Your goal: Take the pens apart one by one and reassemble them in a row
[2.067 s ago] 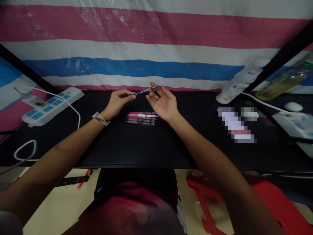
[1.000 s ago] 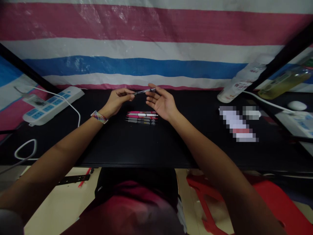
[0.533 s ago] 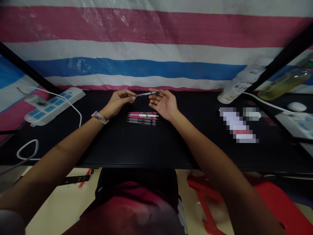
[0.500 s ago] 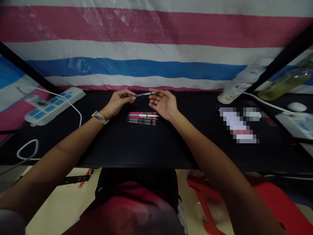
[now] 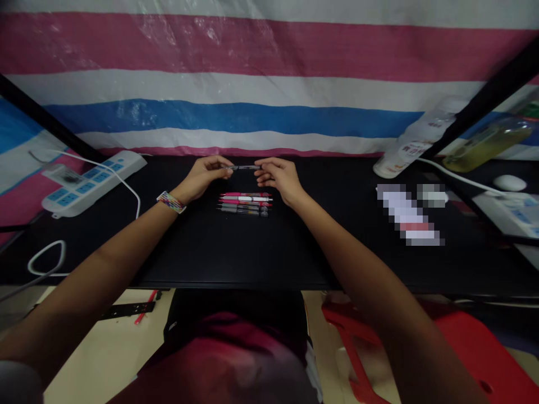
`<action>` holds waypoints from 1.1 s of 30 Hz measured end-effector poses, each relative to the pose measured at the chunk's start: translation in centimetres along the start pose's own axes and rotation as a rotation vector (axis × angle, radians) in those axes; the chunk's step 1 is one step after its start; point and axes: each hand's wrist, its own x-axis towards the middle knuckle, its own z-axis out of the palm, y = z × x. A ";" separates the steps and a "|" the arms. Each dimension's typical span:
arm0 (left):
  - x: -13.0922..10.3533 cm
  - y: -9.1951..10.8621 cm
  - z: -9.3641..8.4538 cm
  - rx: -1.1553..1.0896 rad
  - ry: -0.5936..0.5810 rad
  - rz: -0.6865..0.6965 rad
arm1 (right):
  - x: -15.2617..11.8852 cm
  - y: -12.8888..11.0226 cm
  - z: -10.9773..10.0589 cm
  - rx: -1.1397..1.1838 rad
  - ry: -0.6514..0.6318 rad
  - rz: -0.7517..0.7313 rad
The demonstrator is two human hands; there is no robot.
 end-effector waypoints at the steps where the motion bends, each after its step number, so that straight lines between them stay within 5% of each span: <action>1: 0.0 0.1 -0.1 0.006 -0.018 -0.005 | 0.0 0.0 0.0 -0.052 0.005 -0.012; 15: -0.9 1.0 0.4 0.430 -0.266 0.088 | -0.2 -1.3 -2.5 -0.757 -0.311 -0.188; 33: -0.8 0.7 0.5 0.518 -0.297 0.171 | -0.5 -1.1 -1.9 -0.871 -0.327 -0.275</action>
